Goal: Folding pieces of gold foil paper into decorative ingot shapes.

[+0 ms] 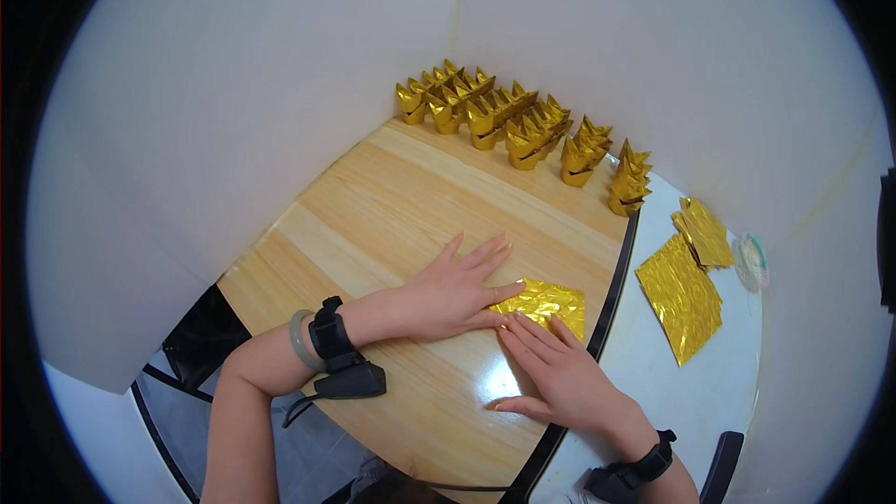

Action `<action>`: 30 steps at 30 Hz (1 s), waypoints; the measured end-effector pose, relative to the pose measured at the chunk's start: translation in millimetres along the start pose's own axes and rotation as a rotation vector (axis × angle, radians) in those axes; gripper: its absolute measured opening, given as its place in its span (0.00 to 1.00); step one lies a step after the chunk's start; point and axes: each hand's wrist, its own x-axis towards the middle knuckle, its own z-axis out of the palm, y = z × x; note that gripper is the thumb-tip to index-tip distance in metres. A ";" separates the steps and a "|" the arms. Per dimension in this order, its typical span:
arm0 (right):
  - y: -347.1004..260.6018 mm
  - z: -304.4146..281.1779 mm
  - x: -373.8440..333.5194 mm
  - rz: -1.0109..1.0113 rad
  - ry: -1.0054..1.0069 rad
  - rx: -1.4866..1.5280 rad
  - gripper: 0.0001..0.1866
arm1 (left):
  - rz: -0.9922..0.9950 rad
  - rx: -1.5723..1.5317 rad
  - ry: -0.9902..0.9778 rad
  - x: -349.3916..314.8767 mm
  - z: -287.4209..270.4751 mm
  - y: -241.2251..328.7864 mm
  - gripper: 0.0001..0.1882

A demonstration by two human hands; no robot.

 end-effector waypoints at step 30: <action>39.7 -27.4 -15.3 0.298 0.137 0.136 0.30 | -0.045 -0.272 -0.060 2.8 8.2 -11.3 0.25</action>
